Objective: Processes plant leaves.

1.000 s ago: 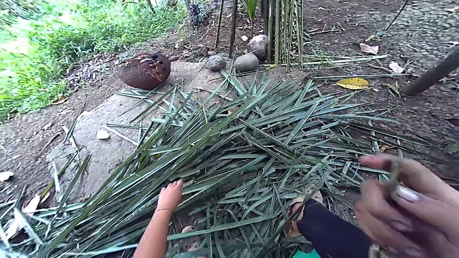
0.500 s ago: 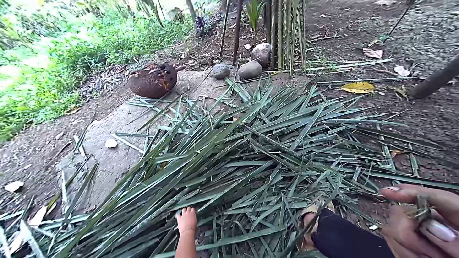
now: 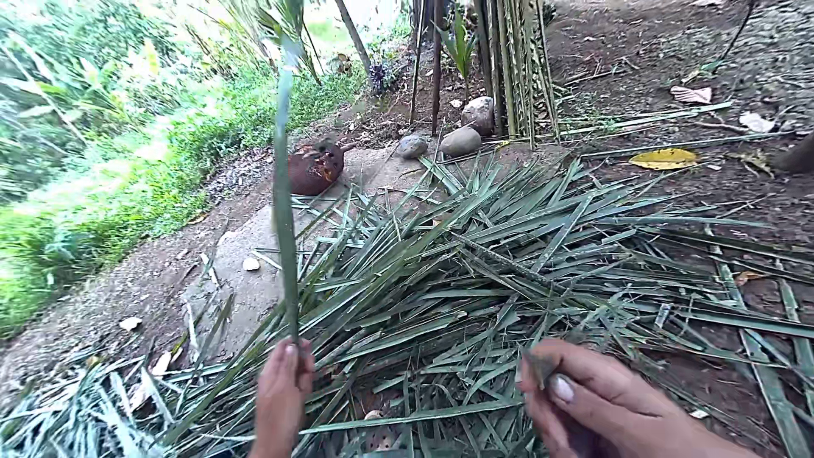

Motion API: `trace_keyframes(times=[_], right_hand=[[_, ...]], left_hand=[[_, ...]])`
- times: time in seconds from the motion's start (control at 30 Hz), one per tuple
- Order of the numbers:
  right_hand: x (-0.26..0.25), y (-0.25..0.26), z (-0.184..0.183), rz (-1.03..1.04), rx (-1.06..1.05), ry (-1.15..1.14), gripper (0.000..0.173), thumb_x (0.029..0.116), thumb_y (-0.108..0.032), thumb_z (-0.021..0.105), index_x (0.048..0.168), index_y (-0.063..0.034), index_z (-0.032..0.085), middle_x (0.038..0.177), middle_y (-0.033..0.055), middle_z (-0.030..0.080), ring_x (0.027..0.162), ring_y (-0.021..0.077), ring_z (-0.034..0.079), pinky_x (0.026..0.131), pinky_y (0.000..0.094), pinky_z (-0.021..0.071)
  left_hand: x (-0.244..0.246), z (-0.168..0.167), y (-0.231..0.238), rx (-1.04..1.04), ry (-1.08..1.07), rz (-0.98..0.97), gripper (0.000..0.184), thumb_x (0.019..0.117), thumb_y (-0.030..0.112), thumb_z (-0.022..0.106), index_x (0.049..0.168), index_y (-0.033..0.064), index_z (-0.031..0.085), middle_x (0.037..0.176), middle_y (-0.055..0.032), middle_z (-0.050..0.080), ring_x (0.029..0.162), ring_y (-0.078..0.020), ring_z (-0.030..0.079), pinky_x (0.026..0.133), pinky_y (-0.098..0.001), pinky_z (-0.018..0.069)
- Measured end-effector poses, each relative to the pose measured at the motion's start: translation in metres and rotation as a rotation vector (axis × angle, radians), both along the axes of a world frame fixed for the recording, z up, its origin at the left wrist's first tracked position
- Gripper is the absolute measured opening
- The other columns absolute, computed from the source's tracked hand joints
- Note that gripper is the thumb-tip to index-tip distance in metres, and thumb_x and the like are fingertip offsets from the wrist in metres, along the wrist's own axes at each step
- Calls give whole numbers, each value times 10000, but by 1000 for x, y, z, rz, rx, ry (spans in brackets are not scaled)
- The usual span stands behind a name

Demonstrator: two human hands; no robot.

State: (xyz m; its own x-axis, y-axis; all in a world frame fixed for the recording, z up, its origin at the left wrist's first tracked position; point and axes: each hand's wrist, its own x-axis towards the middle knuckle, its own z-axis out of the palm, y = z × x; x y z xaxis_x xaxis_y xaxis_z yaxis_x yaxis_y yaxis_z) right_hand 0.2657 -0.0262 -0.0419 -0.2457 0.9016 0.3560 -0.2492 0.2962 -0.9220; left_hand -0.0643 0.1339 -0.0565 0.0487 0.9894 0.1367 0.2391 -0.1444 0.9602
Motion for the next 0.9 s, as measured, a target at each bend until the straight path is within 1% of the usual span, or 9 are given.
trace_keyframes(times=[0.07,0.17,0.27,0.37,0.5,0.67,0.8,0.83,0.9], right_hand=[[-13,0,-2,99,-15,-20,296,1120,-301,384,1247,-129,589,787,-57,619,619,3,593,552,182,528],[-33,-4,-2,233,-190,-63,261,1103,-233,379,1272,-102,529,706,-79,550,538,-3,527,486,169,470],[-45,-8,-1,297,-434,14,187,1079,-191,358,1263,-179,387,671,-90,495,471,-14,463,433,153,420],[-46,-9,0,325,-536,118,208,1063,-165,371,1259,-227,344,667,-93,483,452,-25,436,413,135,396],[-41,-10,-6,386,-508,131,323,1055,-161,385,1367,-244,372,670,-109,468,461,-46,423,415,109,379],[-35,-10,-9,423,-473,84,322,1057,-148,394,1368,-235,405,654,-112,463,464,-52,425,418,99,365],[-37,-10,-11,418,-453,74,278,1066,-149,390,1328,-238,414,667,-113,478,475,-58,434,428,95,376],[-38,-11,-11,405,-441,84,298,1066,-144,394,1347,-236,432,675,-118,491,482,-60,439,434,95,379],[-41,-12,-11,372,-414,114,337,1060,-136,411,1370,-234,497,664,-133,517,481,-62,450,436,98,380]], left_hand=[[29,18,-47,-125,-64,-89,348,1091,149,225,1093,68,564,686,129,600,494,63,485,458,-103,411],[65,25,-98,-240,-59,-237,315,1096,132,266,1050,66,571,684,113,568,490,58,463,454,-102,399],[89,14,-125,-139,-16,-301,260,1086,129,340,1024,61,583,662,131,536,510,68,455,483,-111,399],[101,4,-136,12,42,-335,259,1080,133,379,1018,31,610,660,125,507,539,73,450,516,-118,401],[104,-1,-144,105,38,-372,260,1068,111,393,1034,-5,623,677,94,514,565,59,466,547,-132,424],[98,7,-148,-113,-257,-458,233,1066,78,343,1060,98,575,673,187,441,533,102,371,487,-92,328],[98,3,-152,1,-143,-443,258,1058,68,377,1111,-14,616,681,145,465,559,89,407,523,-106,370],[98,1,-153,32,-111,-455,263,1054,65,398,1096,-44,633,683,121,491,569,81,427,536,-114,387],[98,-3,-156,25,-72,-506,240,1050,76,416,964,-17,619,651,96,496,560,65,441,543,-136,392]])
